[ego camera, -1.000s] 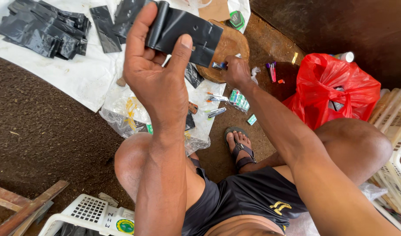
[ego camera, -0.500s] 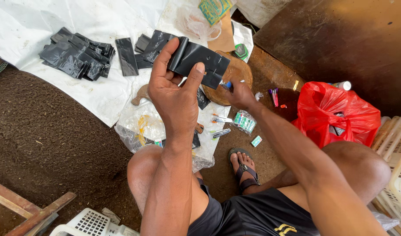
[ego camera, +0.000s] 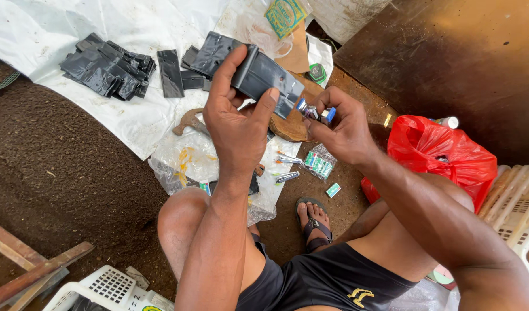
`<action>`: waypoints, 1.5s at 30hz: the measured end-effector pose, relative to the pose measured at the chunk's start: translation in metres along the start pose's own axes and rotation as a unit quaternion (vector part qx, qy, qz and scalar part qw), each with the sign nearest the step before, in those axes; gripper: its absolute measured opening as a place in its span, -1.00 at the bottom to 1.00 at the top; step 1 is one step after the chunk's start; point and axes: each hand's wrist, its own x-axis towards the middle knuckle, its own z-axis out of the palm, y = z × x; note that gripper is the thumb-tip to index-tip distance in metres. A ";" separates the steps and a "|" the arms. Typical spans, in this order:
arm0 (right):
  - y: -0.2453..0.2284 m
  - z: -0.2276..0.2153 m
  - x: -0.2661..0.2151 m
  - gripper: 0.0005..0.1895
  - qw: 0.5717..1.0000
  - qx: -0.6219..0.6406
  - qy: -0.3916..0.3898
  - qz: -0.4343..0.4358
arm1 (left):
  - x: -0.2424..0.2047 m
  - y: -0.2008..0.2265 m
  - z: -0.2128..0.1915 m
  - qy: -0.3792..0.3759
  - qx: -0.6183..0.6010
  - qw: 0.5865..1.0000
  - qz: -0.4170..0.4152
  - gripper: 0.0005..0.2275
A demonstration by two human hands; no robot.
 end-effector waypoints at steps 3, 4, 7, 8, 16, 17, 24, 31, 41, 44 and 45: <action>-0.002 0.006 -0.007 -0.73 0.999 -0.010 0.006 -0.040 | -0.007 0.000 0.006 -0.025 -0.011 1.000 0.009 -0.46; -0.002 0.007 -0.008 -0.72 0.998 -0.018 0.006 -0.060 | -0.009 0.000 0.005 -0.031 0.008 0.999 0.018 -0.46; -0.002 0.012 -0.011 -0.73 0.997 0.001 0.018 -0.074 | -0.013 -0.003 0.009 -0.028 0.030 0.999 0.036 -0.46; -0.002 0.012 -0.013 -0.73 0.997 -0.003 0.018 -0.073 | -0.014 -0.004 0.009 -0.024 0.032 0.998 0.040 -0.46; -0.004 0.005 -0.018 -0.70 0.999 0.025 -0.016 -0.030 | -0.020 -0.011 0.019 -0.025 0.086 0.995 0.048 -0.48; -0.005 0.003 -0.019 -0.71 0.997 0.063 -0.041 -0.023 | -0.020 -0.012 0.020 -0.026 0.082 0.995 0.047 -0.48; -0.002 -0.008 -0.020 -0.63 0.969 0.212 -0.120 -0.028 | -0.017 -0.014 0.022 -0.027 0.077 0.995 0.050 -0.49; -0.001 -0.013 -0.014 -0.31 0.925 0.339 -0.167 -0.039 | -0.013 -0.017 0.021 -0.037 0.075 0.996 0.043 -0.49; 0.002 -0.018 -0.011 -0.25 0.904 0.375 -0.203 0.008 | -0.016 -0.017 0.020 -0.061 0.076 0.994 0.041 -0.51; 0.007 -0.019 -0.011 -0.33 0.905 0.373 -0.201 0.016 | -0.014 -0.019 0.020 -0.075 0.089 0.992 0.056 -0.50; 0.009 -0.019 -0.011 -0.33 0.909 0.368 -0.193 0.020 | -0.014 -0.019 0.020 -0.077 0.090 0.991 0.055 -0.50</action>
